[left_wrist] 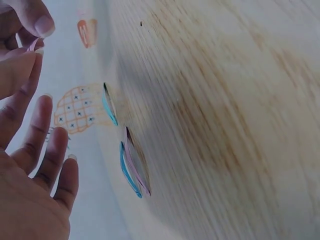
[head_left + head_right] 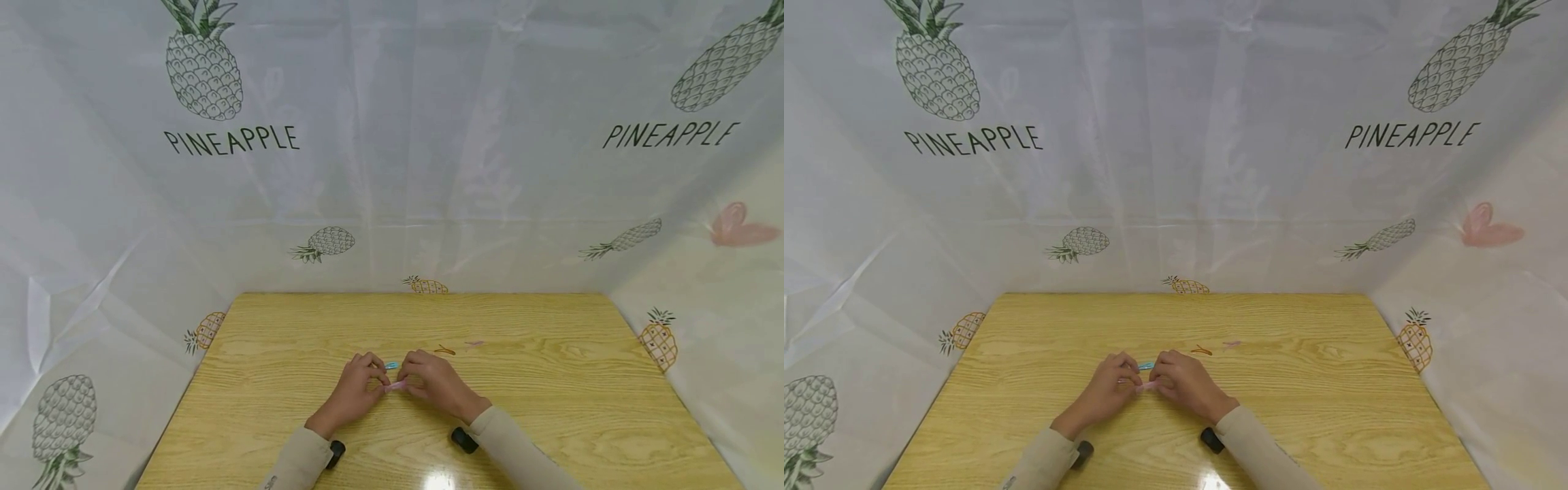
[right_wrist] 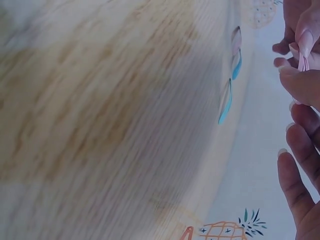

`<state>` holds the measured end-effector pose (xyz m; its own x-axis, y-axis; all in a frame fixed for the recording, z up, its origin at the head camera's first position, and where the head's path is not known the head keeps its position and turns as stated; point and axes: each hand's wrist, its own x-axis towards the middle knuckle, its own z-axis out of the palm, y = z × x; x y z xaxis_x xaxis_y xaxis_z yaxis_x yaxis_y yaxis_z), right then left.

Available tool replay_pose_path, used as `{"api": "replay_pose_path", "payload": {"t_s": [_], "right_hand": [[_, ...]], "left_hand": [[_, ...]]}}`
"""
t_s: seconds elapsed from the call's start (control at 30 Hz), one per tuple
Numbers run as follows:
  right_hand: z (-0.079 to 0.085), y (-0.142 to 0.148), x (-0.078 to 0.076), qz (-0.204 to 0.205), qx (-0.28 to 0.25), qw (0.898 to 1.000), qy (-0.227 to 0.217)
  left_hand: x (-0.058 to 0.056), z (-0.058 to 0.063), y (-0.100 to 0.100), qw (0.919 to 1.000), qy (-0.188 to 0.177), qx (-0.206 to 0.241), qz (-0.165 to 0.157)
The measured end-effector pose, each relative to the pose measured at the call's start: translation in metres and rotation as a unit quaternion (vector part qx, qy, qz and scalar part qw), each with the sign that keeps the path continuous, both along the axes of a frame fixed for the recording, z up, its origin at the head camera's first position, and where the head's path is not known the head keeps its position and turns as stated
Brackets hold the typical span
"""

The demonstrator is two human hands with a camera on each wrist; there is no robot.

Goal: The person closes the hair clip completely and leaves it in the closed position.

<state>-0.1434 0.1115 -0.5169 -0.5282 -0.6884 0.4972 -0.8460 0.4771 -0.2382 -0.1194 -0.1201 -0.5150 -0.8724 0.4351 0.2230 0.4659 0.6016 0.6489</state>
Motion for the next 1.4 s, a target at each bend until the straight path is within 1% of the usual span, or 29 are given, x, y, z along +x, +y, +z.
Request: {"api": "replay_pose_path", "payload": {"t_s": [0.23, 0.33, 0.43, 0.53, 0.63, 0.77, 0.87, 0.97, 1.1, 1.17, 1.23, 1.4], "right_hand": [[-0.001, -0.003, 0.000, 0.010, 0.008, 1.000, 0.012], [-0.001, -0.004, 0.000, 0.007, 0.018, 1.000, 0.016], [-0.003, -0.006, -0.001, 0.000, 0.025, 1.000, 0.012], [-0.004, -0.007, -0.001, -0.010, 0.032, 0.999, 0.005], [-0.005, -0.008, -0.001, -0.025, 0.038, 0.999, 0.000], [-0.005, -0.010, -0.002, -0.049, 0.047, 0.998, -0.014], [-0.007, -0.012, -0.004, -0.061, 0.055, 0.996, -0.025], [-0.009, -0.015, -0.006, -0.069, 0.059, 0.995, -0.034], [-0.010, -0.019, -0.008, -0.080, 0.065, 0.994, -0.045], [-0.011, -0.021, -0.008, -0.086, 0.069, 0.993, -0.050], [-0.012, -0.022, -0.009, -0.090, 0.071, 0.992, -0.054], [-0.013, -0.025, -0.010, -0.100, 0.077, 0.990, -0.060]], "left_hand": [[-0.002, -0.003, -0.003, 0.9990, -0.040, 0.021, -0.002], [-0.002, -0.004, -0.004, 0.9978, -0.058, 0.031, -0.004], [-0.002, -0.004, -0.005, 0.9979, -0.056, 0.031, -0.001], [-0.001, -0.003, -0.004, 0.9996, -0.027, 0.008, 0.011], [0.001, 0.000, -0.002, 0.9989, 0.019, -0.030, 0.029], [0.002, 0.002, 0.001, 0.9927, 0.084, -0.073, 0.047], [0.001, 0.000, 0.002, 0.9867, 0.115, -0.102, 0.052], [-0.003, -0.004, 0.003, 0.9797, 0.129, -0.144, 0.053], [-0.006, -0.005, 0.005, 0.9674, 0.147, -0.199, 0.052], [-0.007, -0.005, 0.006, 0.9628, 0.156, -0.215, 0.052], [-0.008, -0.005, 0.007, 0.9599, 0.160, -0.224, 0.052], [-0.011, -0.006, 0.008, 0.9554, 0.165, -0.239, 0.052]]}}
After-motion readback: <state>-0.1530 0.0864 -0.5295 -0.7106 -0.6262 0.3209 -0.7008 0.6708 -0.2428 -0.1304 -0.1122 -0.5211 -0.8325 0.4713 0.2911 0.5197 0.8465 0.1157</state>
